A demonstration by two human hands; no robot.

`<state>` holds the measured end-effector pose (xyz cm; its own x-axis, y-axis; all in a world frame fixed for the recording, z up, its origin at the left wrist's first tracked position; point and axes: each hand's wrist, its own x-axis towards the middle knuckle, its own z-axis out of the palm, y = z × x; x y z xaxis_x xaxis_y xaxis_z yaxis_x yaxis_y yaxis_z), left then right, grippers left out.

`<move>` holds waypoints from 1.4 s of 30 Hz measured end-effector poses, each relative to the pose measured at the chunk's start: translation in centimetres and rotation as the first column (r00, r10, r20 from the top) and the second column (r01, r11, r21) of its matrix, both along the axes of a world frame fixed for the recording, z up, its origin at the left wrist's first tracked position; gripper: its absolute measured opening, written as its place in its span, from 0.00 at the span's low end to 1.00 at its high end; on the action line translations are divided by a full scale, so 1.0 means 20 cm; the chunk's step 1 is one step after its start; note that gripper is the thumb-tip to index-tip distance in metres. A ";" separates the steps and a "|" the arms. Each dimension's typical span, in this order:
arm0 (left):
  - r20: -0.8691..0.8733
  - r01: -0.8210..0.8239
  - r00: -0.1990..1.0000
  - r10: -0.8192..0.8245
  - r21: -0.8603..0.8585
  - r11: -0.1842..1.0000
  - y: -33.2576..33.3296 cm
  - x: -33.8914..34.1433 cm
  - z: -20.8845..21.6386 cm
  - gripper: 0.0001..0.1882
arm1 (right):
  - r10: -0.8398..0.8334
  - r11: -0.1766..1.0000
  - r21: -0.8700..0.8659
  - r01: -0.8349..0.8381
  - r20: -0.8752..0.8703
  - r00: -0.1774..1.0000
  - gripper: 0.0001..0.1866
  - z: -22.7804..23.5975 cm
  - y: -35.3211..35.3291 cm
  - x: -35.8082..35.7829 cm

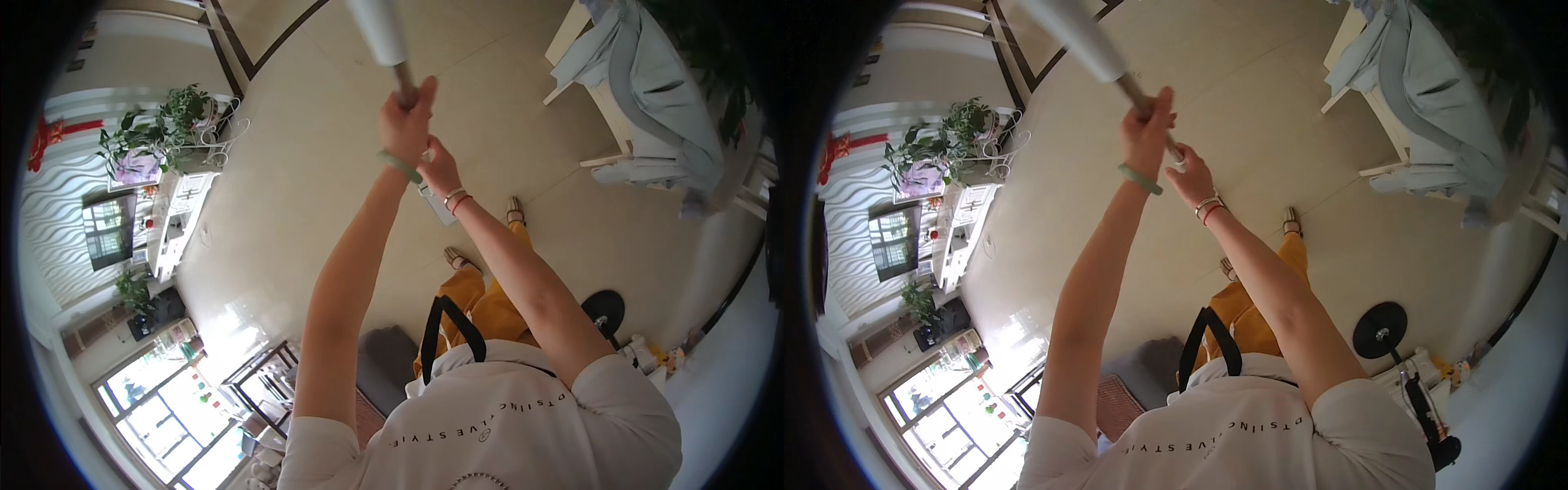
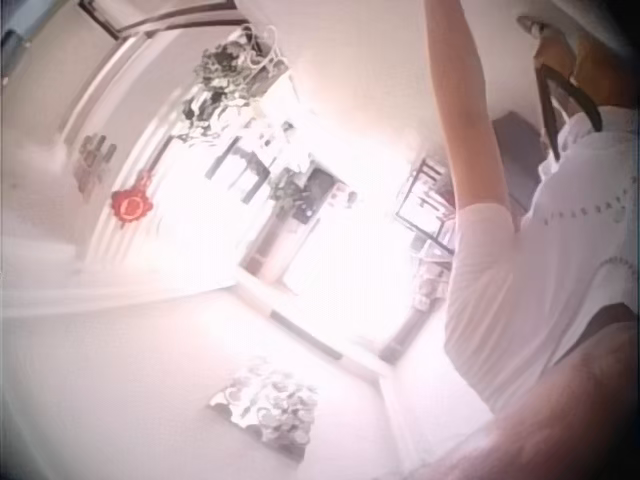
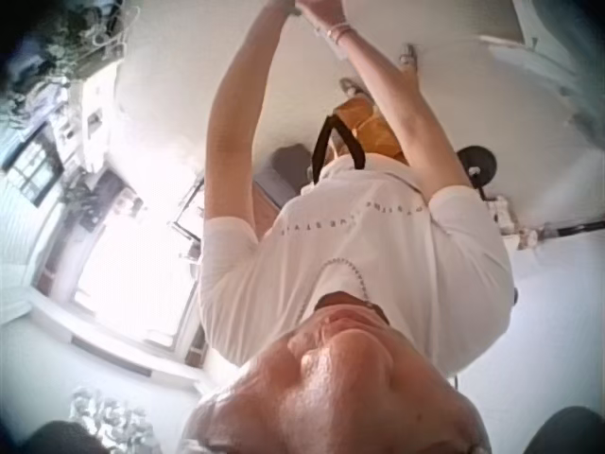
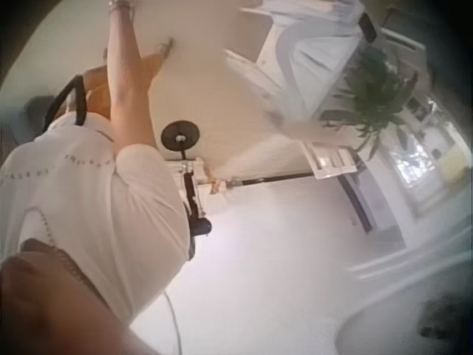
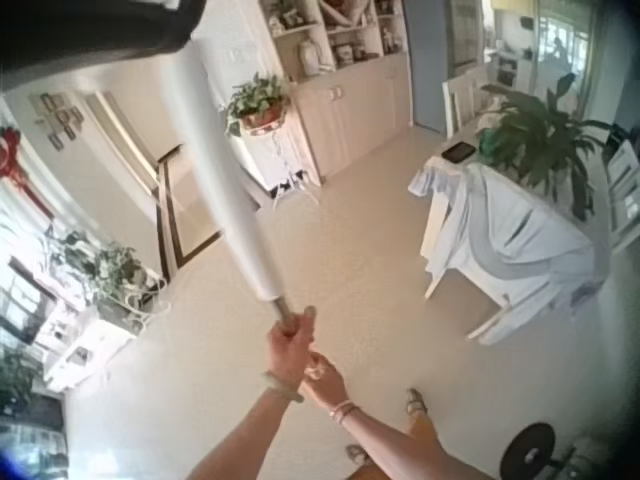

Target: The person mops the floor in a living room and bathroom using a flat mop. They dip the mop into a bucket of water in the bathroom to clean it. The person then moves to the kitchen, where they briefly handle a plastic bag containing food items before resuming mopping the kitchen floor.

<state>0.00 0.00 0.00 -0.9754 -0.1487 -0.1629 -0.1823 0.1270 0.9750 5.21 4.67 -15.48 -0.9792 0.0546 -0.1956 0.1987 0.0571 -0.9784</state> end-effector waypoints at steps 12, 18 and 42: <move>-0.193 0.253 0.957 -0.216 0.198 0.947 -0.21 0.10 0.22 0.15 | 0.012 0.913 0.405 -0.050 0.094 0.995 0.07 0.35 -0.10 -0.03; -0.276 0.304 0.936 -0.217 0.329 0.894 -0.07 -0.05 0.21 0.12 | -0.145 0.855 0.509 0.098 0.053 0.988 0.07 0.19 0.07 -0.18; -0.169 0.624 0.759 -0.629 0.467 0.627 -0.94 -0.52 -0.08 0.10 | -0.387 0.730 0.660 0.178 0.185 0.903 0.08 -0.15 -0.53 -0.45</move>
